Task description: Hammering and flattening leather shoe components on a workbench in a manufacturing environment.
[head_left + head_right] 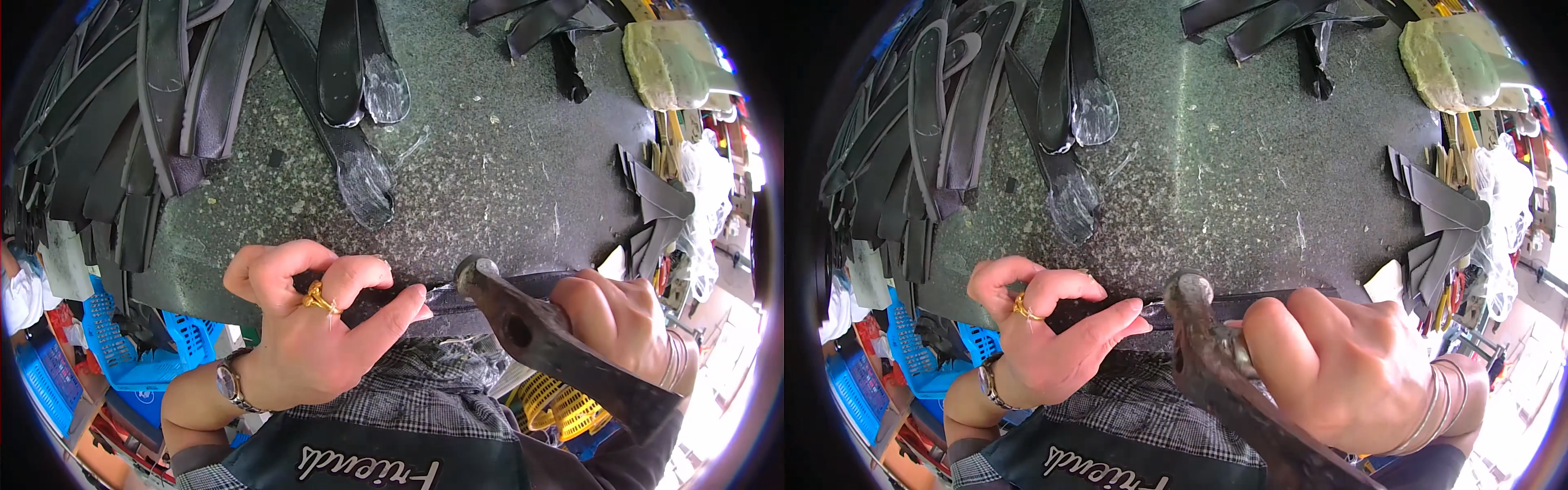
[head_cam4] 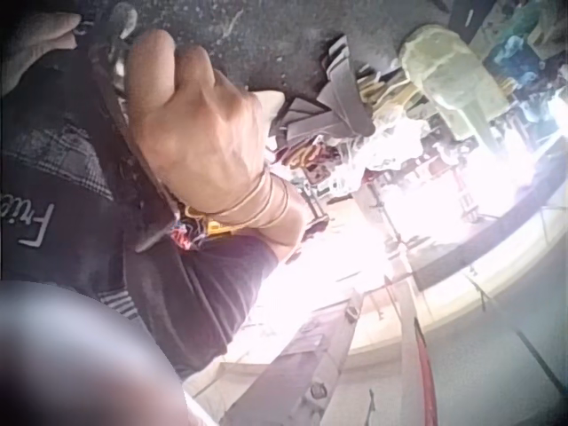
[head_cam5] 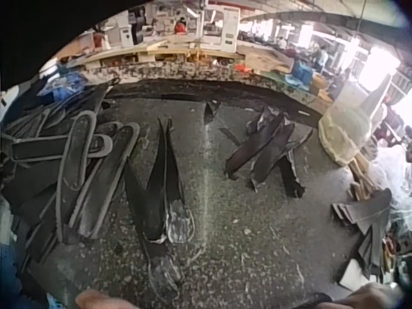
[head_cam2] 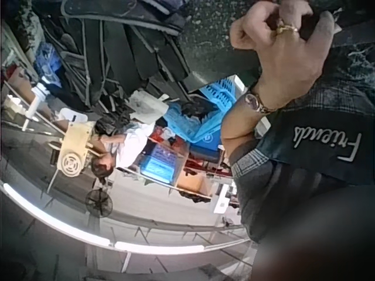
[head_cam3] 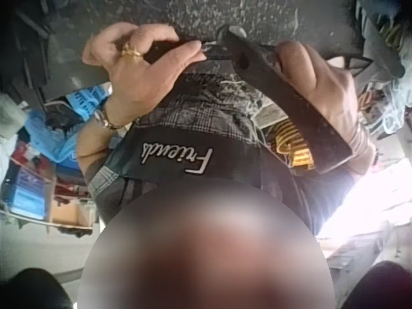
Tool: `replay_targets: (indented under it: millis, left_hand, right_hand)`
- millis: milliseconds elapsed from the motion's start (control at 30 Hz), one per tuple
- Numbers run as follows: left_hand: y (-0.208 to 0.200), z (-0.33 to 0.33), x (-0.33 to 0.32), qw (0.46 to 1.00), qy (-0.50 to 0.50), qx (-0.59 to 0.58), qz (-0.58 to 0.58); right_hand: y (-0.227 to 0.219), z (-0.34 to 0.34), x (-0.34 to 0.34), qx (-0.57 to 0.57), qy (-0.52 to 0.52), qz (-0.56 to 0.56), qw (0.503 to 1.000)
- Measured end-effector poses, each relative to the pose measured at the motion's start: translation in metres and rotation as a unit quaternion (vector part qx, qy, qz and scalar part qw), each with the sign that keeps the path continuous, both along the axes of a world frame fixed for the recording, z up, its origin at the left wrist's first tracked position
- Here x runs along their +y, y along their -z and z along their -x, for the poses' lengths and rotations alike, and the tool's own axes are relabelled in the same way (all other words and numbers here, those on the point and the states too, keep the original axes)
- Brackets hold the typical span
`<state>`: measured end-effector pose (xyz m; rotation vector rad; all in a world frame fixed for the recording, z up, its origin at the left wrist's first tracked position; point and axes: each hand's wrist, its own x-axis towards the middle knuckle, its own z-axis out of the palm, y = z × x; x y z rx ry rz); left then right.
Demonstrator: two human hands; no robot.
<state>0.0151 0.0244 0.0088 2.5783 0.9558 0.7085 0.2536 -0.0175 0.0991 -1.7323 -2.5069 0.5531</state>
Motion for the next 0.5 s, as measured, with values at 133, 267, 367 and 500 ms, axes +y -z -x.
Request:
replay_targets:
  millis: [133,267,367,500]
  left_hand:
    - [0.0,0.002,-0.001,1.0,0.007,0.006,-0.003]
    - [0.008,0.003,-0.002,1.0,-0.012,-0.011,-0.012]
    - [-0.001,0.0,-0.003,1.0,-0.002,0.001,-0.007]
    - [-0.003,0.0,-0.012,0.999,-0.046,0.002,0.002]
  right_hand:
    - [0.003,0.002,0.002,-0.072,-0.087,0.051,0.992]
    - [0.01,0.0,0.004,-0.054,-0.118,0.03,0.991]
    - [-0.004,0.005,0.008,-0.012,-0.063,0.017,0.998]
    - [0.012,0.001,0.006,0.019,-0.099,0.03,0.994]
